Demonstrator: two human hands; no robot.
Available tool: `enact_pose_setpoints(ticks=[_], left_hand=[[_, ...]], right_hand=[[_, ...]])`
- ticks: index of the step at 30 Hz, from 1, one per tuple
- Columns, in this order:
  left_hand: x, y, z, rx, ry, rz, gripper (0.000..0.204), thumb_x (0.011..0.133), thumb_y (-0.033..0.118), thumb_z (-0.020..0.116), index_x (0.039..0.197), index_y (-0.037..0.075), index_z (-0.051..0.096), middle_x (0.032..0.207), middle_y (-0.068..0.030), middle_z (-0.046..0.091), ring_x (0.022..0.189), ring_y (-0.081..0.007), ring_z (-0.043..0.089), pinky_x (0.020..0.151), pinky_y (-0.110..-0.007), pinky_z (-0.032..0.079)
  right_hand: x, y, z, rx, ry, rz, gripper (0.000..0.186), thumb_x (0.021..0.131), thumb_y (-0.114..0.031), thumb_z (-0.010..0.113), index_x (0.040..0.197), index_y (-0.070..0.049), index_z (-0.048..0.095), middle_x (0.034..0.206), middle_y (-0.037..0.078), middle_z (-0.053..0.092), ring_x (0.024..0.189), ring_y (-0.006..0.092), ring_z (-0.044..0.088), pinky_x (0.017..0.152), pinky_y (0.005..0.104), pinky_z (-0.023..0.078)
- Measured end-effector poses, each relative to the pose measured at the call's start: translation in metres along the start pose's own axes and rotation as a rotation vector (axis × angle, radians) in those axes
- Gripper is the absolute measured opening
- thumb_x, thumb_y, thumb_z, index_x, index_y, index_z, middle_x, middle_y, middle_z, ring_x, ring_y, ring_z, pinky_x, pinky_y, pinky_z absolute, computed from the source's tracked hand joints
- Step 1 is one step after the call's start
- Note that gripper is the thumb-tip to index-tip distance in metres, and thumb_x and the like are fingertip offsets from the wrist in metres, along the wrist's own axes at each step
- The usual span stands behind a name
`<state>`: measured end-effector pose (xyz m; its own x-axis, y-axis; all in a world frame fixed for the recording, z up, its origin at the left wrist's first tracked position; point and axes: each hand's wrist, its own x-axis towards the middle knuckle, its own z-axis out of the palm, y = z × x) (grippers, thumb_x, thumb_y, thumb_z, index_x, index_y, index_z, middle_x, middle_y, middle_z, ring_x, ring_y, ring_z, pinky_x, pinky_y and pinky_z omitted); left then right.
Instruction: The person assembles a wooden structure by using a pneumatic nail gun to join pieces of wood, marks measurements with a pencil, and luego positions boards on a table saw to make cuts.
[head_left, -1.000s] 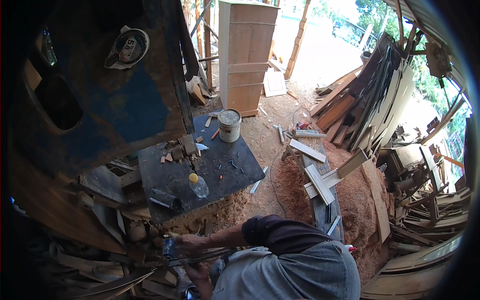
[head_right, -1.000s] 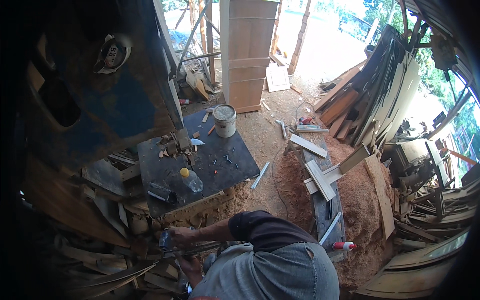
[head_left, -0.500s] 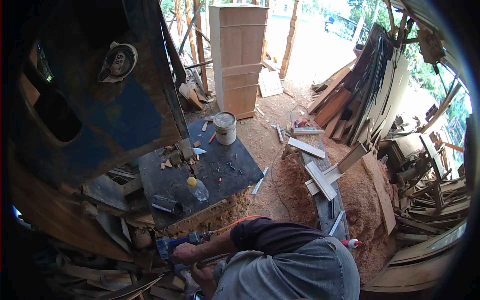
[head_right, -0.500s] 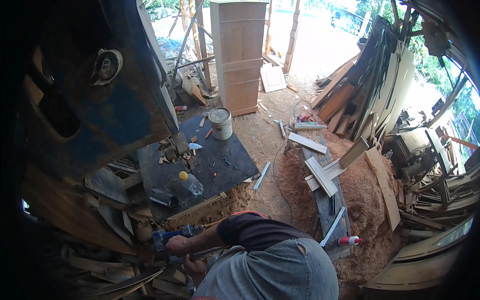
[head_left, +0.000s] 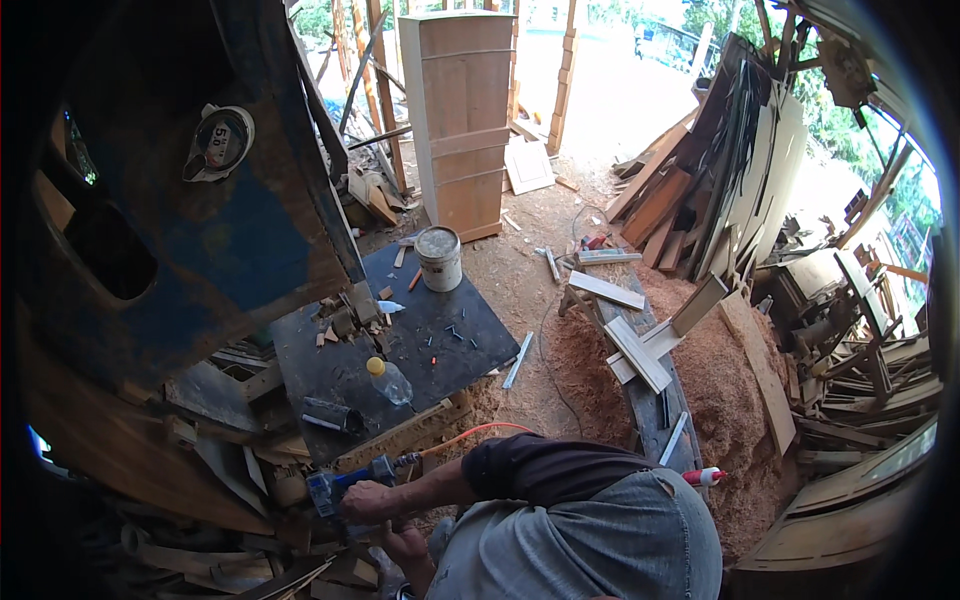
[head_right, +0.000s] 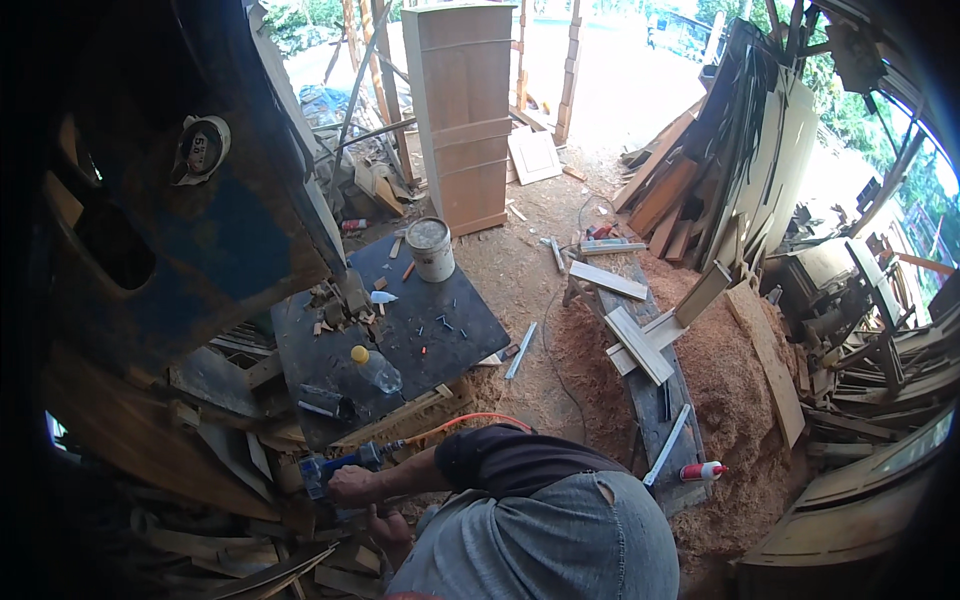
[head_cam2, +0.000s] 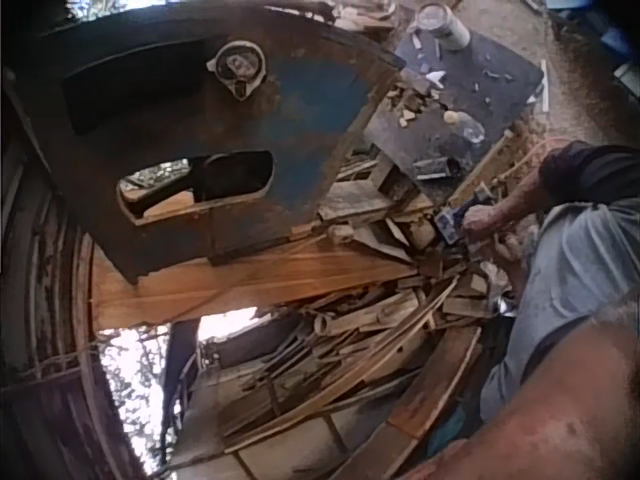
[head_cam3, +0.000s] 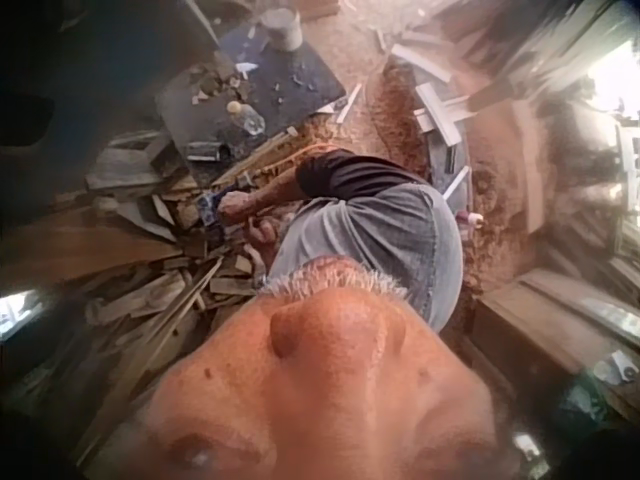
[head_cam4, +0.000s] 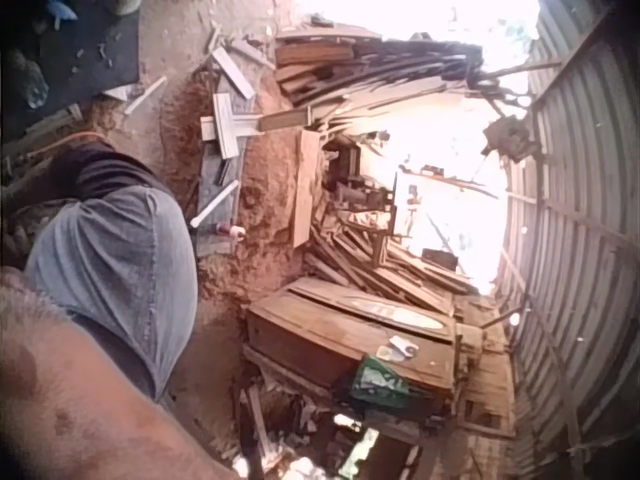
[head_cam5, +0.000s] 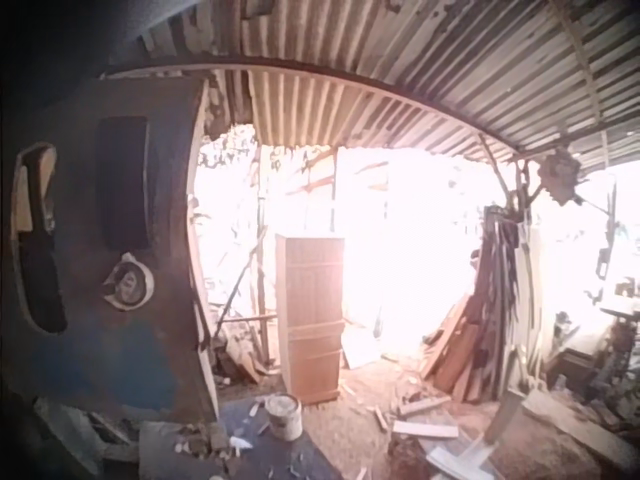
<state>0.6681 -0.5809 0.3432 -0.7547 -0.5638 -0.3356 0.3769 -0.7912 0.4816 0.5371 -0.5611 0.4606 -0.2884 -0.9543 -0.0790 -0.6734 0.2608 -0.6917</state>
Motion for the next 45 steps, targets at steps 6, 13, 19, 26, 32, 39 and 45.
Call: enact_pose_setpoints(ticks=[6,13,19,26,32,39,45], left_hand=[[0.001,0.001,0.0,0.005,-0.004,0.002,0.039,0.097,0.016,0.052,0.132,-0.001,0.052,0.131,-0.0142,0.057,0.123,-0.0254,0.053,0.108,-0.04,0.039],[0.003,0.002,0.001,0.02,-0.012,0.008,0.039,0.097,0.016,0.053,0.132,0.0,0.053,0.13,-0.0137,0.057,0.122,-0.0249,0.054,0.107,-0.04,0.04],[0.004,0.002,0.005,0.027,-0.015,0.018,0.039,0.096,0.017,0.054,0.132,0.001,0.053,0.13,-0.0133,0.058,0.121,-0.0245,0.054,0.106,-0.039,0.041],[0.009,0.009,0.01,0.024,-0.004,0.044,0.039,0.096,0.017,0.055,0.132,0.002,0.054,0.129,-0.0128,0.058,0.12,-0.024,0.055,0.105,-0.039,0.042],[0.017,0.005,0.021,0.022,-0.029,0.022,0.039,0.095,0.018,0.056,0.131,0.002,0.054,0.128,-0.0124,0.058,0.118,-0.0236,0.055,0.104,-0.039,0.042],[0.006,-0.002,0.015,0.021,-0.009,0.012,0.04,0.094,0.018,0.057,0.131,0.004,0.055,0.127,-0.0119,0.059,0.117,-0.0231,0.055,0.103,-0.039,0.043],[-0.01,0.001,0.006,0.84,-0.076,0.217,0.04,0.094,0.018,0.058,0.131,0.004,0.055,0.126,-0.0115,0.059,0.116,-0.0227,0.056,0.102,-0.039,0.044]], right_hand=[[0.013,0.01,0.008,0.05,0.076,0.011,0.017,0.075,-0.015,0.063,0.079,-0.001,0.071,0.08,0.02,0.071,0.077,0.0368,0.072,0.067,0.0464,0.057],[0.022,0.013,0.019,-0.059,0.024,-0.022,0.02,0.076,-0.018,0.064,0.08,0.001,0.071,0.08,0.018,0.071,0.078,0.0361,0.071,0.068,0.0455,0.057],[0.02,0.007,0.013,-0.07,0.055,-0.03,0.017,0.077,-0.019,0.064,0.084,-0.006,0.072,0.081,0.013,0.07,0.082,0.0332,0.071,0.071,0.0448,0.056],[-0.029,-0.048,-0.025,-0.288,0.143,0.083,0.019,0.085,-0.021,0.055,0.099,-0.011,0.062,0.105,0.01,0.061,0.102,0.0276,0.061,0.081,0.0409,0.048],[-0.014,-0.002,0.007,-0.534,0.304,-0.164,0.019,0.085,-0.025,0.054,0.094,-0.01,0.062,0.109,0.01,0.056,0.108,0.0283,0.056,0.083,0.0416,0.048],[-0.022,-0.004,-0.014,-0.235,-0.11,-0.342,0.021,0.086,-0.025,0.055,0.096,-0.009,0.066,0.129,0.012,0.051,0.114,0.0313,0.055,0.084,0.0425,0.049],[0.016,0.033,0.037,0.024,0.256,-0.412,0.013,0.065,-0.013,0.065,0.077,-0.01,0.068,0.078,0.012,0.068,0.076,0.0333,0.069,0.065,0.0437,0.055]])
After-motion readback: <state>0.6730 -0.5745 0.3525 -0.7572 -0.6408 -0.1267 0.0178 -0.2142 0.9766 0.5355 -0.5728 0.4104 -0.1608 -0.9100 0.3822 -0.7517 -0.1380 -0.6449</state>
